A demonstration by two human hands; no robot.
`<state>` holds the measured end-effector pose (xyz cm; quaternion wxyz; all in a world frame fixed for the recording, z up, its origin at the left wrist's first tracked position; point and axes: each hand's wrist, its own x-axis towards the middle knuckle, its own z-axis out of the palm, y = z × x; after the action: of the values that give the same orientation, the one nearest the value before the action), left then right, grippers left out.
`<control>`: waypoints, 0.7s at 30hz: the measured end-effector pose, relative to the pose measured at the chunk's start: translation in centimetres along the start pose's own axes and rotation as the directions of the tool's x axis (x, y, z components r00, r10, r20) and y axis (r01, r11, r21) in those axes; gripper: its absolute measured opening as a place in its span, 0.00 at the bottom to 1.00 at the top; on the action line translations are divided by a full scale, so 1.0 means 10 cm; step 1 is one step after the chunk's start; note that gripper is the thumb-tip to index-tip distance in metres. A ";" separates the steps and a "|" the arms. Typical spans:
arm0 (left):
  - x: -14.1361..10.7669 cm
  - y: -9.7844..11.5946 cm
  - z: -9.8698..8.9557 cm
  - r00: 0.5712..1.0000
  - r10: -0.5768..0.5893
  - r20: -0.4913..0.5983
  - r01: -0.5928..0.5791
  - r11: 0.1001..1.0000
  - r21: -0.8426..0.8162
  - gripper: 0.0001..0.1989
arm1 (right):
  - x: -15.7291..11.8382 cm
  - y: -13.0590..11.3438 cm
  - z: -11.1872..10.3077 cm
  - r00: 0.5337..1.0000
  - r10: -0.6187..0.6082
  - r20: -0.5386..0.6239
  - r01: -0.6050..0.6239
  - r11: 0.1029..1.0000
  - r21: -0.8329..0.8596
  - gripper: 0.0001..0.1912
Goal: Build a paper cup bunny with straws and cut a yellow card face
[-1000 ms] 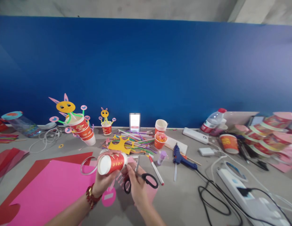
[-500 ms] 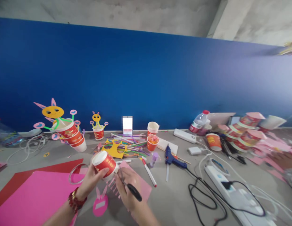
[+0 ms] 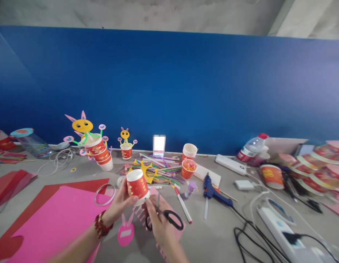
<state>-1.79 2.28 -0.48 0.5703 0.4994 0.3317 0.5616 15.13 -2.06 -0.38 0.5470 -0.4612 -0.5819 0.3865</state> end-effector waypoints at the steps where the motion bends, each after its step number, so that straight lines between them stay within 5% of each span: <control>1: 0.00 0.00 0.00 1.000 -0.004 -0.020 0.004 1.000 0.012 0.39 | 0.00 -0.01 -0.01 0.999 -0.043 0.028 0.045 0.997 -0.064 0.17; 8: 0.03 -0.01 -0.11 0.983 -0.174 0.057 0.170 0.983 0.071 0.33 | 0.07 -0.10 -0.04 0.889 -0.375 0.264 0.441 0.858 -0.265 0.19; 12: 0.05 0.01 -0.15 0.979 -0.181 0.091 0.169 0.978 0.125 0.31 | 0.09 -0.06 -0.03 0.859 -0.425 0.285 0.507 0.787 -0.351 0.20; 16: 0.06 0.02 -0.13 0.988 -0.106 0.109 0.097 0.992 0.082 0.38 | 0.10 -0.07 -0.07 0.880 -0.374 0.293 0.461 0.819 -0.341 0.19; 21: 0.04 -0.06 -0.15 0.988 0.043 0.148 -0.062 0.990 0.126 0.43 | 0.03 -0.01 -0.06 0.981 -0.131 0.145 0.159 0.967 -0.199 0.19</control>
<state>-2.94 3.02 -1.38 0.5441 0.5837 0.3121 0.5156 15.67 -1.88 -0.14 0.4828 -0.4461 -0.6863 0.3114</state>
